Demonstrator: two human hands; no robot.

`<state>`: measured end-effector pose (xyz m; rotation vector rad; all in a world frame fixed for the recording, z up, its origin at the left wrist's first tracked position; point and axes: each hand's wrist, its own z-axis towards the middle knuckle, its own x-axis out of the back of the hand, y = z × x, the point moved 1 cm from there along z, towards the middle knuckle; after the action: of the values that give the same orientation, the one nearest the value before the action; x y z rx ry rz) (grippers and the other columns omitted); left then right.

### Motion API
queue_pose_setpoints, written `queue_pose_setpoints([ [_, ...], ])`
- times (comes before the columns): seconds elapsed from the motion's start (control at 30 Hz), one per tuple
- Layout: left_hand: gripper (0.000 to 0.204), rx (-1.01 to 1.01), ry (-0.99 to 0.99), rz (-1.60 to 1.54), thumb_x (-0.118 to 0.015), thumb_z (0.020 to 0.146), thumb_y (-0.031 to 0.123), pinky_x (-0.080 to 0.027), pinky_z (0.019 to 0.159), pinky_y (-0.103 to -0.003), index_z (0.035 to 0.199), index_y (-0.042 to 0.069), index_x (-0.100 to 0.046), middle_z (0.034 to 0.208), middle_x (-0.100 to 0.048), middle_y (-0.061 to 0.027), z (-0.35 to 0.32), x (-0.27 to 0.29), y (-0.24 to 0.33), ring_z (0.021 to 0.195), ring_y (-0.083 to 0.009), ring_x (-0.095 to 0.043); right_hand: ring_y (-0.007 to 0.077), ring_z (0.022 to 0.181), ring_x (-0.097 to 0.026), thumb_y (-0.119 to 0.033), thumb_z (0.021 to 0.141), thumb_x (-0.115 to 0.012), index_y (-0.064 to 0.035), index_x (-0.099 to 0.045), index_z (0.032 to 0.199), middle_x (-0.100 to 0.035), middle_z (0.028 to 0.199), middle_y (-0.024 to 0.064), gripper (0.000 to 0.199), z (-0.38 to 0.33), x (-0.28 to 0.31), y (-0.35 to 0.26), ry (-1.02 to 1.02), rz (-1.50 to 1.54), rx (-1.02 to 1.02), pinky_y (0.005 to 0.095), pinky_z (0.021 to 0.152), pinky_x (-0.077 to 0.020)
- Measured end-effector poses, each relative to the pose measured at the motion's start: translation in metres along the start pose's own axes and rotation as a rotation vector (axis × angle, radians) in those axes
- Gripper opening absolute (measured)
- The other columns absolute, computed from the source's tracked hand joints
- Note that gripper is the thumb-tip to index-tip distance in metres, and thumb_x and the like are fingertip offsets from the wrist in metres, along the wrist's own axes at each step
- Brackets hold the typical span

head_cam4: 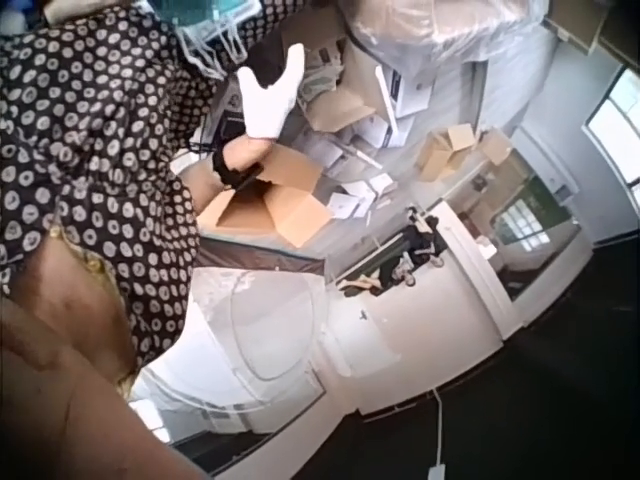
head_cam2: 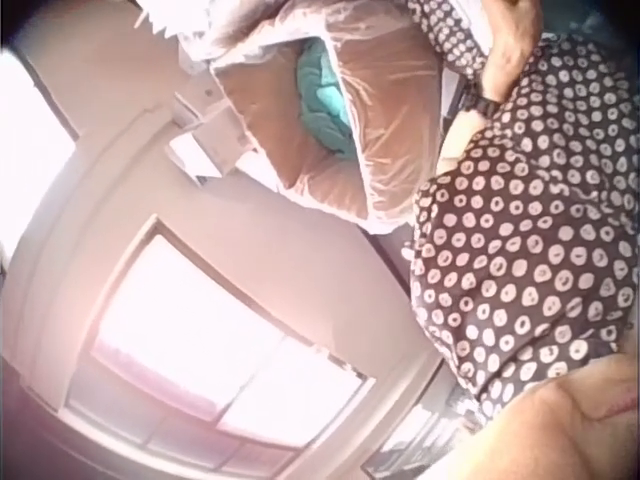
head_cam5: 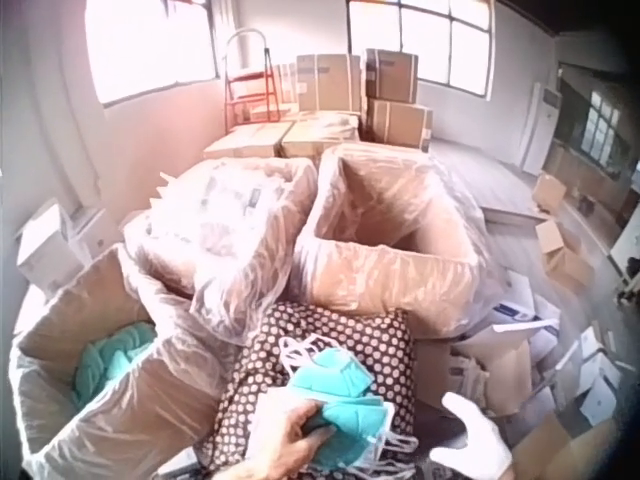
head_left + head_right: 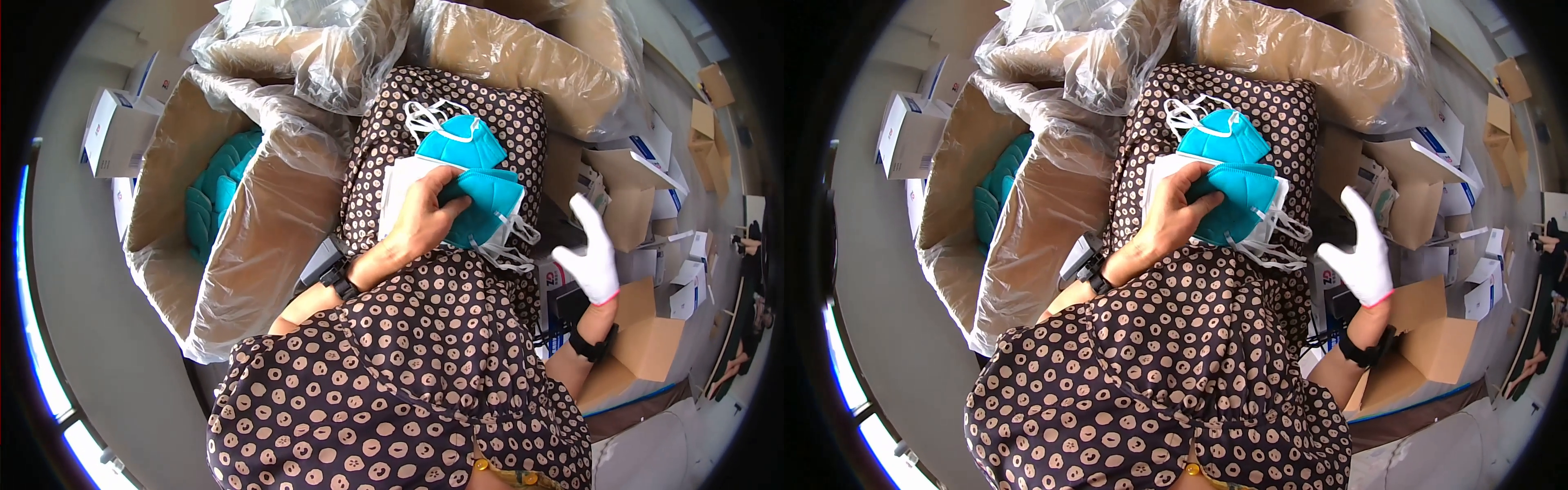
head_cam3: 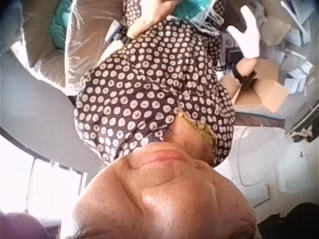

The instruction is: Sorting and inspecting green medical masks and placing them into individual packaging.

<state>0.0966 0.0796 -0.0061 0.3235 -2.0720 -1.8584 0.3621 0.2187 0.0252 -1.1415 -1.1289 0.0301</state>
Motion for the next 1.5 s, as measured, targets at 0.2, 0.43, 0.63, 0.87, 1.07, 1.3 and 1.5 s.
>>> queue_pose_setpoints([
  [0.2,0.027,0.014,-0.12,-0.104,-0.069,0.087,0.012,-0.05,0.08,-0.028,0.111,0.003,-0.062,0.095,-0.066,-0.0049,-0.001,-0.001,0.015,0.088,-0.0109,-0.06,0.015,0.106,-0.055,-0.01,0.081,-0.07,0.0042,-0.046,0.131,-0.059,0.117,0.0091,0.057,0.047,-0.055,-0.045,-0.122,0.723,-0.047,0.0295,0.095,-0.0419],
  [0.43,0.023,-0.319,0.465,0.829,-0.076,0.077,0.022,-0.049,0.073,-0.036,0.09,0.004,-0.07,0.086,-0.062,-0.0118,0.048,0.058,-0.003,0.082,-0.0262,-0.061,0.0089,0.081,-0.057,-0.007,0.092,-0.051,-0.0001,-0.062,0.111,-0.064,0.096,0.0022,0.023,0.048,-0.057,-0.036,0.166,0.776,-0.217,0.0226,0.077,-0.0452],
  [0.63,0.017,-0.287,0.167,0.878,-0.075,0.073,0.018,-0.044,0.081,-0.04,0.076,0.004,-0.065,0.083,-0.06,-0.0121,0.082,0.047,-0.023,0.09,-0.0303,-0.057,0.0097,0.087,-0.057,-0.011,0.093,-0.052,-0.0007,-0.062,0.113,-0.064,0.1,0.0031,0.024,0.034,-0.054,-0.015,0.184,0.731,-0.161,0.0242,0.08,-0.0448],
  [0.87,0.016,-0.332,0.148,0.445,-0.058,0.092,0.009,-0.051,0.068,-0.034,0.107,0.005,-0.054,0.088,-0.066,-0.0136,0.091,0.05,0.032,0.079,-0.0245,-0.066,0.0143,0.103,-0.056,-0.007,0.091,-0.054,0.0024,-0.058,0.118,-0.06,0.116,0.0077,0.03,0.041,-0.039,-0.037,0.205,0.781,-0.005,0.0279,0.093,-0.0426],
  [1.07,0.017,-0.535,-0.331,0.545,-0.068,0.084,0.007,-0.053,0.077,-0.031,0.1,0.004,-0.064,0.092,-0.069,-0.0095,0.097,0.034,0.069,0.087,-0.0186,-0.067,0.0318,0.129,-0.043,-0.006,0.08,-0.063,0.0041,-0.061,0.109,-0.044,0.141,0.0215,0.03,0.059,-0.022,-0.067,0.156,0.384,0.413,0.0392,0.106,-0.0327],
  [1.3,0.041,-0.458,0.153,0.242,-0.079,0.077,0.018,-0.053,0.074,-0.028,0.111,0.005,-0.062,0.109,-0.061,-0.0086,0.085,0.014,0.063,0.096,-0.0154,-0.061,0.0098,0.083,-0.06,-0.003,0.087,-0.059,0.0029,-0.064,0.102,-0.065,0.095,0.0052,0.016,0.058,-0.061,-0.048,0.123,0.767,-0.039,0.025,0.073,-0.0492],
  [1.5,0.02,-0.129,-0.097,0.034,-0.07,0.088,0.018,-0.048,0.072,-0.021,0.099,0.001,-0.067,0.088,-0.067,-0.0009,0.058,0.011,0.035,0.079,-0.0057,-0.058,0.0111,0.085,-0.06,-0.004,0.087,-0.059,0.0036,-0.063,0.104,-0.065,0.095,0.0053,0.019,0.059,-0.069,-0.04,0.209,0.781,-0.007,0.0247,0.078,-0.0483],
])
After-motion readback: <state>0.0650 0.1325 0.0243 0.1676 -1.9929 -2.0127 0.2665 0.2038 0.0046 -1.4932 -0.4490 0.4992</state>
